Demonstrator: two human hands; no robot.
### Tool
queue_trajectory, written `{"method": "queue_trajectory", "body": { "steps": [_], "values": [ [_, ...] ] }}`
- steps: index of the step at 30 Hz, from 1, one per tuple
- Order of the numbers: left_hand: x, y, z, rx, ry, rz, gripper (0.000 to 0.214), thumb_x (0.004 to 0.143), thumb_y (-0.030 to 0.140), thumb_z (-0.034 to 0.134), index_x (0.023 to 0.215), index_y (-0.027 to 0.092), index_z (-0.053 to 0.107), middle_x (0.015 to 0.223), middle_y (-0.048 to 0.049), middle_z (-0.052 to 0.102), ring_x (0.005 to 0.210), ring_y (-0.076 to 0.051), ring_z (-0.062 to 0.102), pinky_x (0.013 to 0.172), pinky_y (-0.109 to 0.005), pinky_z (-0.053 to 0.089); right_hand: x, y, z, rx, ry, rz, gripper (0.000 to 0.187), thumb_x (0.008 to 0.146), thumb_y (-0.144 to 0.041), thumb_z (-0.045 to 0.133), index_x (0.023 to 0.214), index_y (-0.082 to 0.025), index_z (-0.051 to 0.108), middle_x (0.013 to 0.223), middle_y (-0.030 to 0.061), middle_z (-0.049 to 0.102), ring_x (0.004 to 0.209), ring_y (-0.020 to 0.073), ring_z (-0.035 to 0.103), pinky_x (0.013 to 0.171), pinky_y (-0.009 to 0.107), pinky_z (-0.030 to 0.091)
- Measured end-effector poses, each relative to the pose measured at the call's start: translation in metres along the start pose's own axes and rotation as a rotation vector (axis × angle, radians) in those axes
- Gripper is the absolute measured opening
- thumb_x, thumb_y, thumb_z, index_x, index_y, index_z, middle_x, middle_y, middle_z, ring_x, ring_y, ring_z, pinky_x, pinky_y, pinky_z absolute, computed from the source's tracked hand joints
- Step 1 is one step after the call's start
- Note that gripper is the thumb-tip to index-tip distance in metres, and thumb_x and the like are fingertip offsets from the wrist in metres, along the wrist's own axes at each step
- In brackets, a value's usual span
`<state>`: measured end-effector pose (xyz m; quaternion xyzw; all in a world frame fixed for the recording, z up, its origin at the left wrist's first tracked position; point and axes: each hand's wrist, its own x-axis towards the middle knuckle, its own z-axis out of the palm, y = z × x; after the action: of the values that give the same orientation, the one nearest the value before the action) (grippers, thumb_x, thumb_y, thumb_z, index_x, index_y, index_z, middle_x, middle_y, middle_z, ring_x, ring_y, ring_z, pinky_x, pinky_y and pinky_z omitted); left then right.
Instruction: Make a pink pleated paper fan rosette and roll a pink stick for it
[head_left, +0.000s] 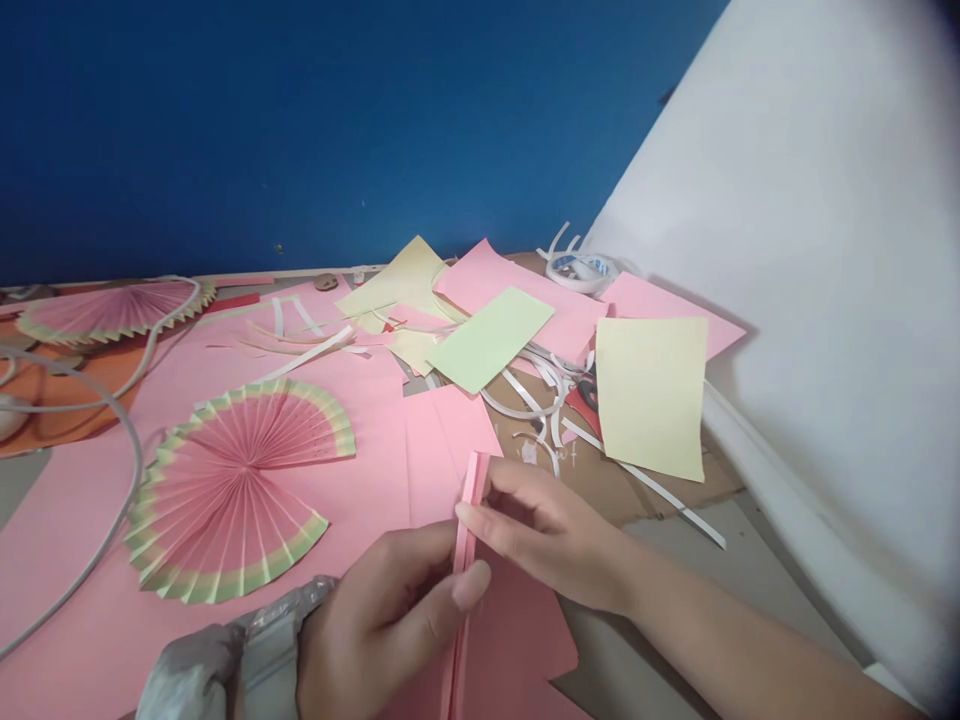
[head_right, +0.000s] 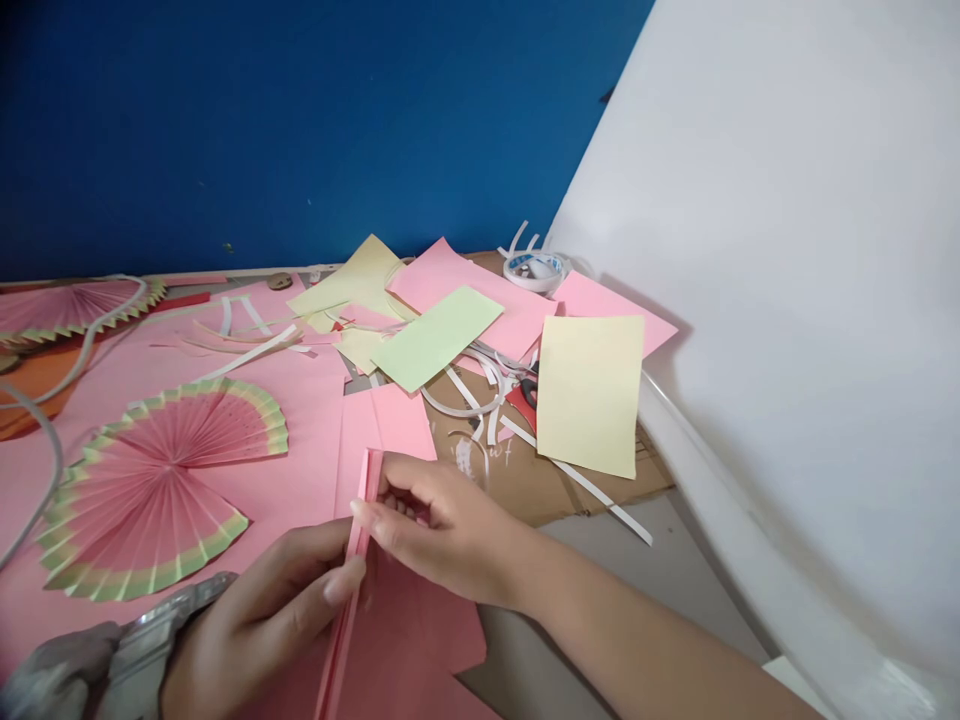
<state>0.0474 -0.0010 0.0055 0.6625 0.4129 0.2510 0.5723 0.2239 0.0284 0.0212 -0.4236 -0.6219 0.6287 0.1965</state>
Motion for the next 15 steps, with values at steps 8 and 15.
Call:
{"method": "queue_trajectory", "body": {
  "steps": [8,15],
  "values": [
    [-0.0014,0.0000,-0.0014,0.010,-0.046,-0.076,0.037,0.088,0.044,0.044,0.065,0.018,0.055,0.057,0.0031,0.047,0.055,-0.011,0.042,0.050,-0.018,0.041,0.0007,0.0033,0.0006,0.045,-0.019,-0.025,0.023,0.090,-0.029,0.050,0.071,-0.017,0.053,0.071,-0.0016,0.054,0.069,0.0127,0.050,0.063,0.024,0.037],
    [0.0009,0.0003,0.0020,0.038,0.008,-0.055,0.038,0.090,0.044,0.040,0.065,0.018,0.055,0.061,0.0022,0.048,0.057,-0.012,0.041,0.051,-0.018,0.040,0.0014,0.0075,0.0096,0.050,0.063,-0.014,0.029,0.093,-0.029,0.045,0.066,-0.018,0.050,0.066,-0.0020,0.056,0.064,0.0118,0.046,0.060,0.024,0.035]
  ]
}}
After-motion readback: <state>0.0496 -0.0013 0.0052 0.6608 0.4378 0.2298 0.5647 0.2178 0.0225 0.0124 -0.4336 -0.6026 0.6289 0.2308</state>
